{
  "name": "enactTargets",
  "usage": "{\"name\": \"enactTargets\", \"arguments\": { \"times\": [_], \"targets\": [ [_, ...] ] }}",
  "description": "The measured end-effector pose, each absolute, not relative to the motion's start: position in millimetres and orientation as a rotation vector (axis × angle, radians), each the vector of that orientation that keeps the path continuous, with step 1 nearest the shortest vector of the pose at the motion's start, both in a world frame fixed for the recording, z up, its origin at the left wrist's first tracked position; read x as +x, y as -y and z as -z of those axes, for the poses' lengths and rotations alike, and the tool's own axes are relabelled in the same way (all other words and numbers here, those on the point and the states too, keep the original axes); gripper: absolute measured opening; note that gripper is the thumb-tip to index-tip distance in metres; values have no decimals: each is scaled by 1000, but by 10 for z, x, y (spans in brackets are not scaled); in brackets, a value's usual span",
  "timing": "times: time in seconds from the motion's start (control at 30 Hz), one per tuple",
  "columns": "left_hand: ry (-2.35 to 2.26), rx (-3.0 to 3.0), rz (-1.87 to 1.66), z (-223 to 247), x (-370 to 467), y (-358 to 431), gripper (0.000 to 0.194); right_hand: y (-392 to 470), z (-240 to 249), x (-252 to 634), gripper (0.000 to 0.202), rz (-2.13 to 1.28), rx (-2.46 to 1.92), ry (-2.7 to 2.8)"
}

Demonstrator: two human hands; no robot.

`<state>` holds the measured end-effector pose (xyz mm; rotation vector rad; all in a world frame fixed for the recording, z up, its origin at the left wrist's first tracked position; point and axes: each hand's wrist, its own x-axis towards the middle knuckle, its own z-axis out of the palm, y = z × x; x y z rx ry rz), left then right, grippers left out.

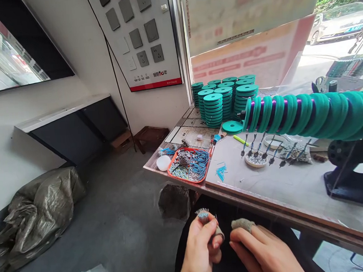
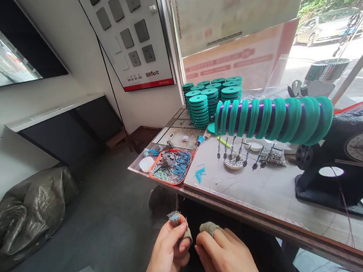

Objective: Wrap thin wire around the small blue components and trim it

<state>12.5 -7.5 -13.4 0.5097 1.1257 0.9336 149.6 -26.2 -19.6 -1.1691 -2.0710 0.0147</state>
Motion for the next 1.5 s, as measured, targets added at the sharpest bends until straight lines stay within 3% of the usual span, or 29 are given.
{"name": "enactTargets", "arguments": {
  "times": [0.47, 0.9, 1.17, 1.27, 1.4, 1.5],
  "targets": [
    [-1124, 533, -931, 126, 131, 72, 31, 261, 233, 1511, 36, -21, -1190, 2097],
    [-1258, 1130, -1004, 45, 75, 60, 28, 298, 481, 1526, 27, -89, -1341, 1954],
    [-1151, 1192, -965, 37, 52, 76, 28, 173, 131, 1469, 35, 292, -1171, 2029],
    [-1018, 1033, -1138, 27, 89, 117, 30, 143, 97, 1408, 43, 299, -1090, 2067],
    [-932, 686, -1260, -100, 46, 45, 31, 165, 123, 1383, 38, 278, -929, 2044],
    [-1312, 1161, -1418, -284, -162, -270, 39, 203, 172, 1422, 35, 208, -959, 2040]
  ]
}}
